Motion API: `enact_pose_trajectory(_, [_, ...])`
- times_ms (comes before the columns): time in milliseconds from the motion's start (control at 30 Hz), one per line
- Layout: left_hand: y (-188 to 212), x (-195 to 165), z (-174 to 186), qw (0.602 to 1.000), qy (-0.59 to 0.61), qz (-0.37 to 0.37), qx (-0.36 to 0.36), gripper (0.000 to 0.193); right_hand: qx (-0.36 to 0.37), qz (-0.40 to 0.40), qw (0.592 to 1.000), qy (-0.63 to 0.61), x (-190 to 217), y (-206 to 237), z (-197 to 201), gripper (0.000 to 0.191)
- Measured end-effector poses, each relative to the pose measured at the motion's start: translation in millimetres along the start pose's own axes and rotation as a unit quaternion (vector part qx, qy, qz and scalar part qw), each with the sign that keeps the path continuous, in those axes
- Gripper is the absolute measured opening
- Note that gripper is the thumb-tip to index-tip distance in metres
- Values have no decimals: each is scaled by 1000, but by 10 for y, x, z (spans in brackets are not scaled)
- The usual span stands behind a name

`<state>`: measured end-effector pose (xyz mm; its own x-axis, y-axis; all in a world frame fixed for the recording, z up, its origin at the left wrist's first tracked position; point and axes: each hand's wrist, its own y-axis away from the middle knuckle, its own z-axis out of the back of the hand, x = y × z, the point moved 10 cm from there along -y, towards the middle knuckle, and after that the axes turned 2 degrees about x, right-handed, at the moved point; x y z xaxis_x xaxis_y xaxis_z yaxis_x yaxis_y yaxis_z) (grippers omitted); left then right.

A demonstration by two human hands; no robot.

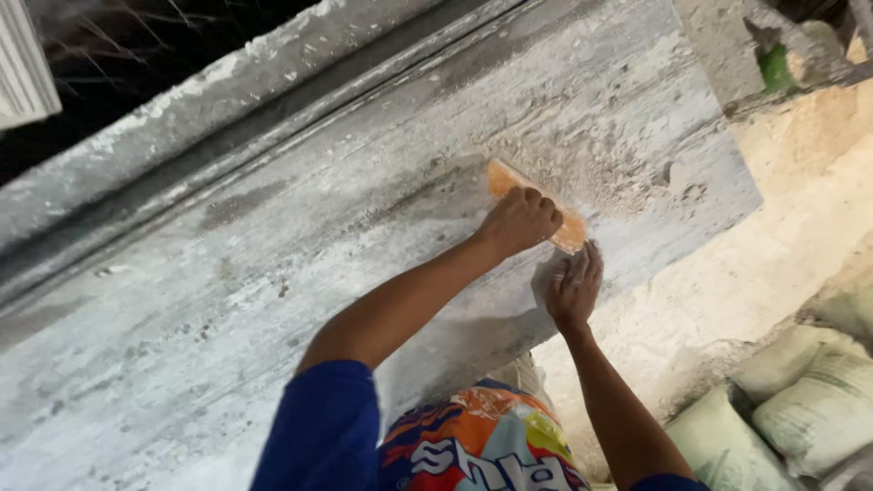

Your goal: The person wipes plaster residue off a long flat work surface with an orange sponge, then lays a long green rubber strip into a decorative mold frame and brushes a liquid coating along the strip and mold with a brush, pressing the strip into place by hand.

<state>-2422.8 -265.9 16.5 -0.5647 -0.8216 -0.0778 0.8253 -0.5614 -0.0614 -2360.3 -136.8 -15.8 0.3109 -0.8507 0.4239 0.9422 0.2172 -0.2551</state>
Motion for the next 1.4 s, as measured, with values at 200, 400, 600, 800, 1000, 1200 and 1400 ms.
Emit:
enact_pose_trajectory(200, [1756, 754, 16, 850, 390, 349, 58, 40, -9, 23, 999, -27, 157, -13, 85, 47])
enact_pose_trajectory(400, [4104, 1749, 517, 781, 309, 480, -252, 43, -9, 37, 999, 27, 369, -64, 102, 45])
enact_pose_trajectory(600, [2707, 2139, 77, 781, 251, 469, -328, 73, 16, 41, 998, 55, 420, -116, 65, 47])
enact_pose_trajectory(800, [1110, 2253, -448, 741, 355, 551, -149, 70, 18, 37, 999, 36, 164, -51, 6, 50])
enact_pose_trajectory(1000, [2575, 2182, -99, 765, 332, 477, -278, 64, 12, 44, 999, -27, -746, -318, 40, 51])
enact_pose_trajectory(1200, [2833, 2126, -145, 743, 317, 536, -246, 50, -13, 11, 999, -50, -1883, -1116, 571, 53])
enact_pose_trajectory(1400, [624, 2235, -300, 759, 265, 557, -206, 55, 29, 74, 989, -127, -2202, -1848, 422, 48])
